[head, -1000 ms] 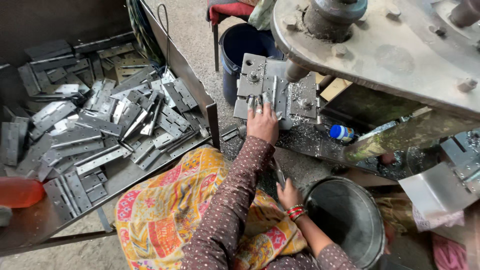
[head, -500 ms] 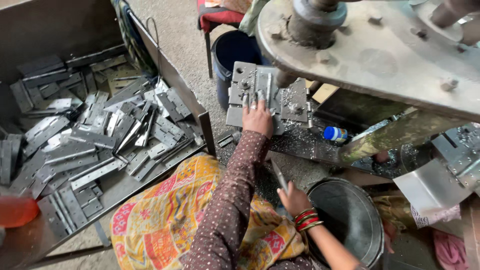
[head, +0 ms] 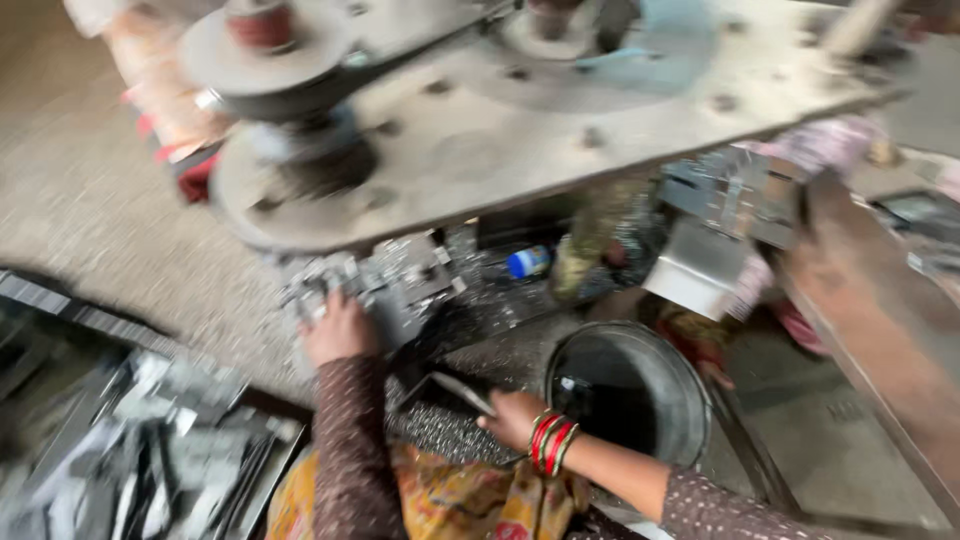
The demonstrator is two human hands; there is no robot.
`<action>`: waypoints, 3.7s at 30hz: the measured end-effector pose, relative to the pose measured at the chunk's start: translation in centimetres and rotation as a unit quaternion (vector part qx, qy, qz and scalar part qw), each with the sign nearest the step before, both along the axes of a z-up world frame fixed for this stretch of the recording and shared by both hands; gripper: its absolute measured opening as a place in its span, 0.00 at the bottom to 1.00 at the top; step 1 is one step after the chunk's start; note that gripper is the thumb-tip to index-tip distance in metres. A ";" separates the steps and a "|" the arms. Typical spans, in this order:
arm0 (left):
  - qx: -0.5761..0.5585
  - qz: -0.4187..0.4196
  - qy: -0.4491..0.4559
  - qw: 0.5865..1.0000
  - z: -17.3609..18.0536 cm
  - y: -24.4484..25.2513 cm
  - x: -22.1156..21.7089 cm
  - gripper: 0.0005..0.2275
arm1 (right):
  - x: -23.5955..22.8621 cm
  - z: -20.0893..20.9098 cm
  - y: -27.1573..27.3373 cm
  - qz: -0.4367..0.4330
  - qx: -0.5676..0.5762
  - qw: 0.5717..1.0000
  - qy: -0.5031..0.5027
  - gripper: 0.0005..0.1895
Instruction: The person repeatedly picks up metal hinge pieces from a bin, places them into a jig under a punching machine, and activates the machine to punch holes. After each cycle, the person removes the processed piece and returns it to the bin. The task is performed one piece at a time in a repetitive loop.
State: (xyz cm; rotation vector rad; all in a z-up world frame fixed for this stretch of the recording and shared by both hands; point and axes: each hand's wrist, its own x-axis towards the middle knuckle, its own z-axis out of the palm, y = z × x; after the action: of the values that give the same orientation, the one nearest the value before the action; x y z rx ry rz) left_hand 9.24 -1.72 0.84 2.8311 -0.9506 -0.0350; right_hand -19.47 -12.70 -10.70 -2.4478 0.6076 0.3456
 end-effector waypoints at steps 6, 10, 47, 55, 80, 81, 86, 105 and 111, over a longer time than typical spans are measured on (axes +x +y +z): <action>-0.009 -0.025 -0.144 0.989 1.1 -0.5 0.4 0.18 | 0.1 -2.6 0.8 -0.027 0.000 0.994 -0.101 0.20; 0.015 -0.022 -0.105 0.994 0.1 -0.7 0.1 0.16 | -1.4 -4.0 1.8 -0.026 -0.022 0.996 -0.086 0.19; 0.021 0.006 0.004 1.000 2.5 -0.9 -1.7 0.13 | 2.0 4.0 -1.2 0.000 -0.026 0.998 0.049 0.25; -0.015 0.014 -0.034 0.999 1.1 -1.1 -1.2 0.10 | 1.9 3.8 -1.4 0.010 -0.040 0.998 0.046 0.28; 0.035 0.008 0.016 0.999 3.1 -2.0 0.8 0.10 | 0.0 -5.4 -0.3 -0.054 -0.016 0.998 -0.022 0.22; 0.034 0.001 0.004 0.999 2.9 -1.7 0.4 0.09 | -0.1 -3.3 -0.7 -0.042 -0.013 0.999 0.005 0.22; 0.006 -0.024 -0.047 0.999 2.2 0.7 -5.9 0.14 | 1.2 3.7 -1.0 -0.013 -0.030 0.998 0.050 0.26; -0.285 -0.087 -0.318 0.900 6.3 4.1 -8.0 0.04 | 2.0 5.5 0.2 -0.005 0.009 0.999 0.040 0.21; -0.019 -0.062 -0.169 0.984 3.9 1.3 -5.0 0.15 | 1.8 5.5 0.6 0.000 -0.003 1.000 0.029 0.21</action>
State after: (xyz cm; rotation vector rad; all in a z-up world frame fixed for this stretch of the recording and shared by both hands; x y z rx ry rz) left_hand 4.28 -0.39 4.71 2.7892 -1.1759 0.4575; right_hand -17.67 -12.11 -5.19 -2.4505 0.6338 0.4179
